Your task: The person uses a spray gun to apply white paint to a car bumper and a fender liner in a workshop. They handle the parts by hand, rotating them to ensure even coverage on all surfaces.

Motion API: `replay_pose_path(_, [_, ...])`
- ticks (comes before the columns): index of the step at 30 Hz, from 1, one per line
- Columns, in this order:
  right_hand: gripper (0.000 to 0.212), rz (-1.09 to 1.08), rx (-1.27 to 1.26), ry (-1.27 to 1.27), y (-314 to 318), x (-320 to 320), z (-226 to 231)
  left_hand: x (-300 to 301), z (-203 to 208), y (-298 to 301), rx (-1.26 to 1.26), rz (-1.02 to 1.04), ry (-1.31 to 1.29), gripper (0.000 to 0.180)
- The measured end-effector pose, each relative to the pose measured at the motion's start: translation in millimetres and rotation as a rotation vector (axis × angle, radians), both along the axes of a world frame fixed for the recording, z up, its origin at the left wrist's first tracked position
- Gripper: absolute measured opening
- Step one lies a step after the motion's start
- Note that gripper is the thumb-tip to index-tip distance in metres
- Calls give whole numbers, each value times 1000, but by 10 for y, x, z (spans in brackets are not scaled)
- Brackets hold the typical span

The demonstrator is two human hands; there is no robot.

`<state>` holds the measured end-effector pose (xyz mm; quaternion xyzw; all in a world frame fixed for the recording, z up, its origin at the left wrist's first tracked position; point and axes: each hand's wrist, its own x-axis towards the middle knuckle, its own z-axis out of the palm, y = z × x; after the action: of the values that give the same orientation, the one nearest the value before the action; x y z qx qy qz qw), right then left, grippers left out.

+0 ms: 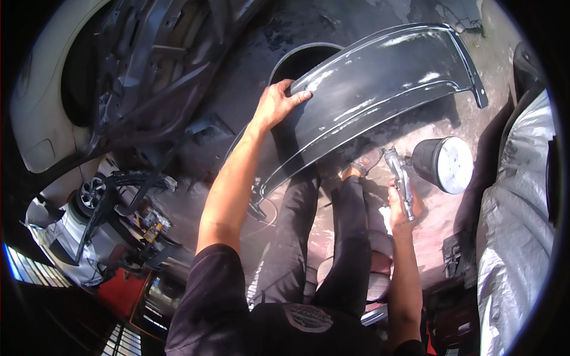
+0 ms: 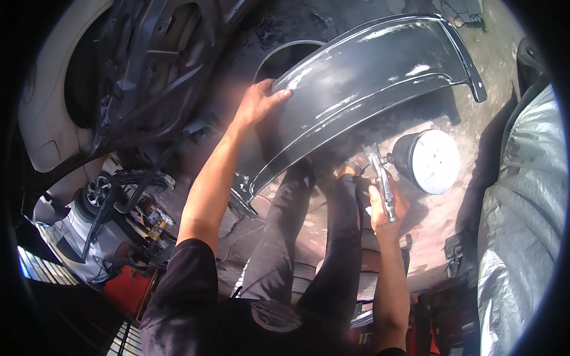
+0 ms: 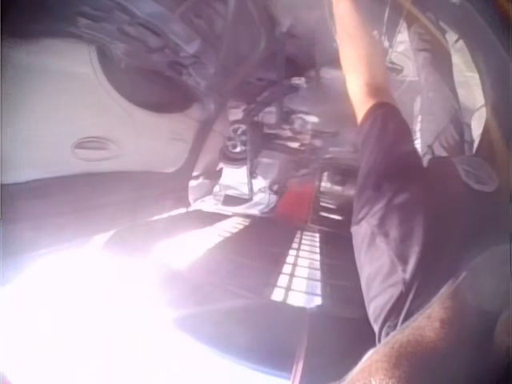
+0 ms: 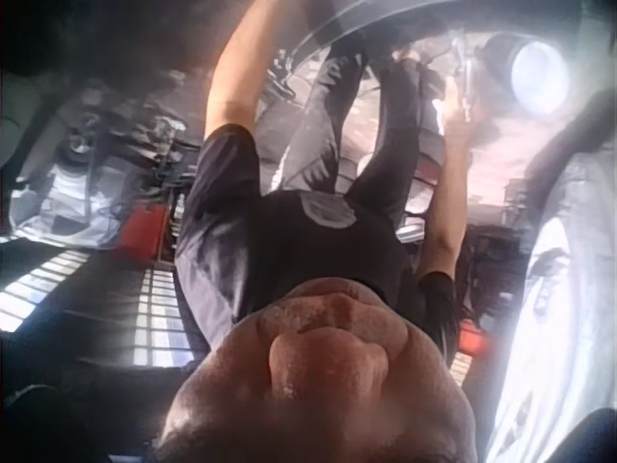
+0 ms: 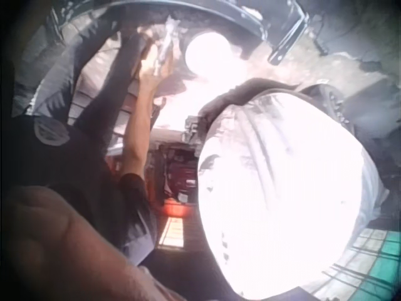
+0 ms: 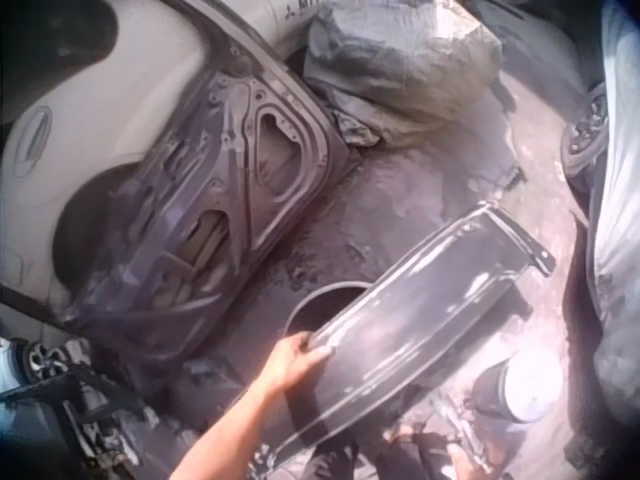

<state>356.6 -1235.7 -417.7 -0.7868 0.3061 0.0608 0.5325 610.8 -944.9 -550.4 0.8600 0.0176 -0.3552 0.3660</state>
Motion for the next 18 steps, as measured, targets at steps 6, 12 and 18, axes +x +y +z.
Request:
replay_pose_path(6, [21,116,-49,42,168,117,57,190,-143,175,-185,-24,333,69])
replay_pose_path(12, [37,278,-59,100,338,237,171,-95,545,-22,-97,-29,93,51])
replay_pose_path(18, [40,328,-83,159,471,345,298,-596,804,-81,-16,-50,-138,40])
